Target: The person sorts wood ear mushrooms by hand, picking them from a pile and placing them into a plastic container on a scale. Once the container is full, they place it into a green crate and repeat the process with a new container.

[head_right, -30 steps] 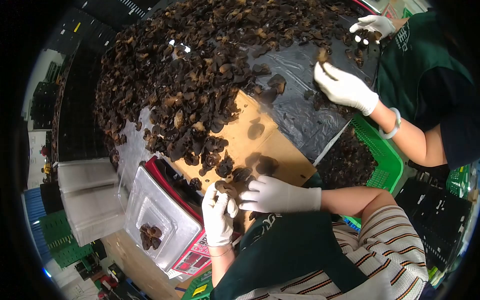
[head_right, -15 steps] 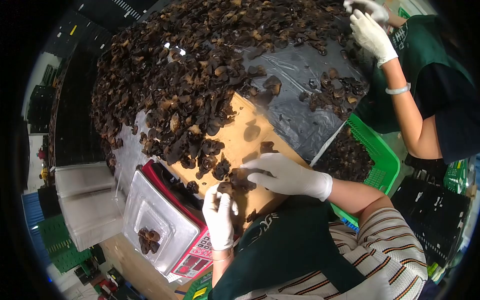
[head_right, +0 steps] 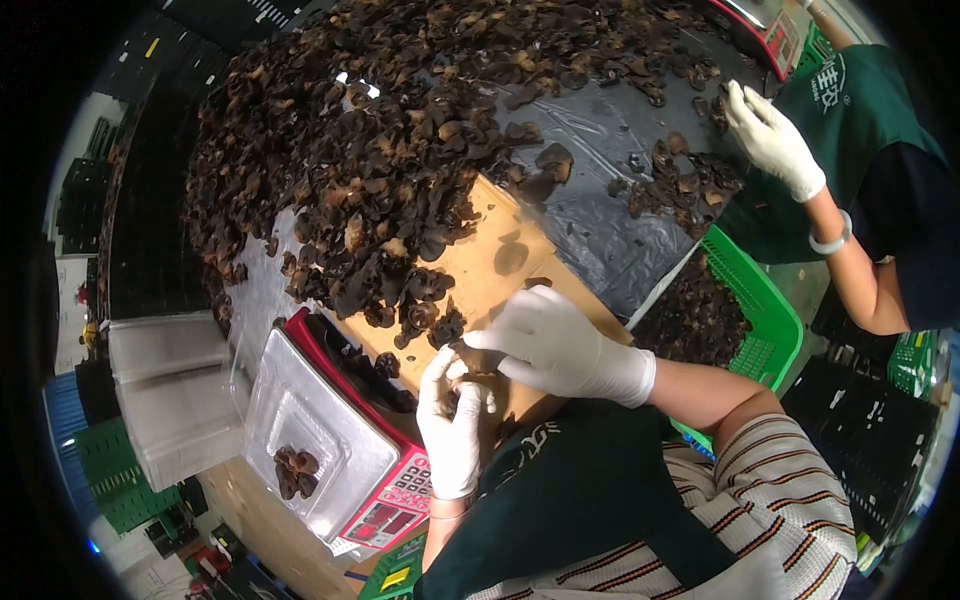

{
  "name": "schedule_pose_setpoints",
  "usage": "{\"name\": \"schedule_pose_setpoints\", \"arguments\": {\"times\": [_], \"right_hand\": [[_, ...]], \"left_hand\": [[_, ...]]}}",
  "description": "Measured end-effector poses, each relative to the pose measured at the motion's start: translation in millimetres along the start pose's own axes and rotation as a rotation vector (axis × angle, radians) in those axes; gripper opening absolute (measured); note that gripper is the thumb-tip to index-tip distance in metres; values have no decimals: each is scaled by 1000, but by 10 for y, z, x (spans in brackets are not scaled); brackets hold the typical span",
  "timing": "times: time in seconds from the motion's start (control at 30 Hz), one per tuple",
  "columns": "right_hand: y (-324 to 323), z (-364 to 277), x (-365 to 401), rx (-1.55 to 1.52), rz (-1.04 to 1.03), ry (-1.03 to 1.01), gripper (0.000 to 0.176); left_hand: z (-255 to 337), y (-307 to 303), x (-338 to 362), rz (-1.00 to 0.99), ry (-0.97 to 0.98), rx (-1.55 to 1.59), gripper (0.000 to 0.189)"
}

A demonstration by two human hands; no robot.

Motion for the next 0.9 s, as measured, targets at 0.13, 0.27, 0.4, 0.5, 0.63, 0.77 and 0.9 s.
{"name": "schedule_pose_setpoints", "arguments": {"times": [0.13,0.27,0.4,0.5,0.63,0.77,0.9], "right_hand": [[113,14,-19,-77,-200,27,41],[67,125,-229,-31,-319,57,36],[322,278,-604,105,-127,-65,35],[632,590,-712,131,-154,47,34],[767,716,-561,-121,-211,154,32],[573,656,-318,-166,-609,352,23],[575,555,-376,-84,-787,359,17]], "left_hand": [[-120,-28,8,-87,-87,-344,41],[215,1,45,61,491,-993,44],[86,121,-29,85,538,-1165,53],[-74,366,-57,-141,478,-1018,56],[-1,441,58,-265,554,-771,46],[107,212,27,-195,339,-752,41],[354,34,50,166,630,-1034,50]]}}
Point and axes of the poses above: each hand's wrist, its own x-axis away from the middle knuckle, its own y-axis out of the palm, z = x × y, the point moved 9 cm from there along -x, towards the middle knuckle, and after that the axes turned 10 degrees about -x, right-handed, at the moved point
